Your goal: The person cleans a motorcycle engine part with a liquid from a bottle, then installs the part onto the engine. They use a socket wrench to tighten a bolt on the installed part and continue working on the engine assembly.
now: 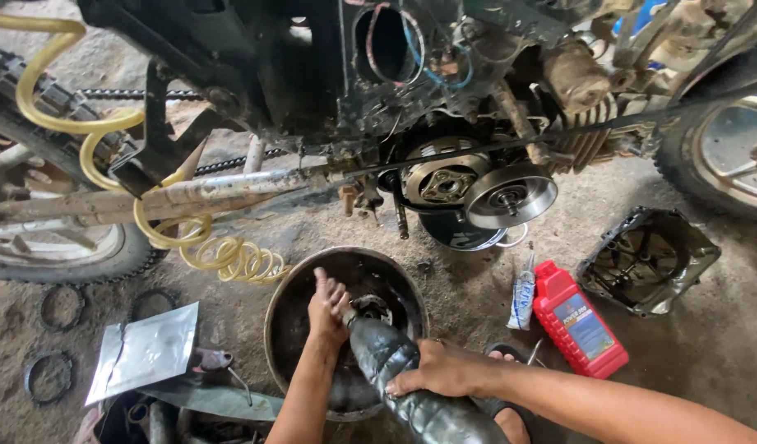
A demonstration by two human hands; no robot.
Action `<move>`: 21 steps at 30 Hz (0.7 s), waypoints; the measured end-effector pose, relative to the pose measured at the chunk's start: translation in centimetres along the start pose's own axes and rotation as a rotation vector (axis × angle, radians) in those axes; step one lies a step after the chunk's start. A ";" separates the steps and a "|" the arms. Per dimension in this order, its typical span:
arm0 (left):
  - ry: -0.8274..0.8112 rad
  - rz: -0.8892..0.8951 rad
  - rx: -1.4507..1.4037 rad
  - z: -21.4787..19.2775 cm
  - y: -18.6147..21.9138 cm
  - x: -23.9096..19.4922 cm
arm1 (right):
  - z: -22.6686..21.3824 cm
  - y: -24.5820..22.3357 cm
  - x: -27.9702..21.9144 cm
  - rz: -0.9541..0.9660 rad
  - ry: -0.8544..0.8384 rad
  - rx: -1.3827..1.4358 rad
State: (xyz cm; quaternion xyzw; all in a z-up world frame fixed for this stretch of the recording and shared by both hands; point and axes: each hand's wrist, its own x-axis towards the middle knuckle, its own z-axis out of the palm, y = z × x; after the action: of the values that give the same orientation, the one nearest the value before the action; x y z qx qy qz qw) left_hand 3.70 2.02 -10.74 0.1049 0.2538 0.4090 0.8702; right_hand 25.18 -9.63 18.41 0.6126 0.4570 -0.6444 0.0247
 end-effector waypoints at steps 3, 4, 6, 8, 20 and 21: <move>-0.062 -0.021 -0.301 3.0 1.1 -0.5 | 0.3 0.6 0.0 -0.052 -0.006 0.067; 0.266 -0.049 -0.255 5.7 1.8 -1.1 | 0.5 0.9 0.0 -0.080 -0.013 0.118; 0.444 -0.116 -0.104 17.8 5.8 -2.8 | 0.5 1.9 0.7 -0.045 0.013 0.129; 0.624 -0.184 0.055 18.3 5.6 -3.0 | 0.6 2.3 0.9 -0.013 0.036 0.145; 0.255 -0.060 -0.214 7.5 2.6 -2.6 | 1.3 2.9 0.8 -0.118 -0.119 0.477; 0.018 -0.033 -0.306 8.4 2.8 -3.1 | 1.3 2.8 0.7 -0.054 -0.046 0.360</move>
State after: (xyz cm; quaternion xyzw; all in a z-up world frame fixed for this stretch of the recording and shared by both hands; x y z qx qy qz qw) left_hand 4.61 1.65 -1.45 -0.0365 0.1979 0.4296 0.8803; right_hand 25.64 -11.71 16.01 0.5796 0.3501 -0.7301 -0.0922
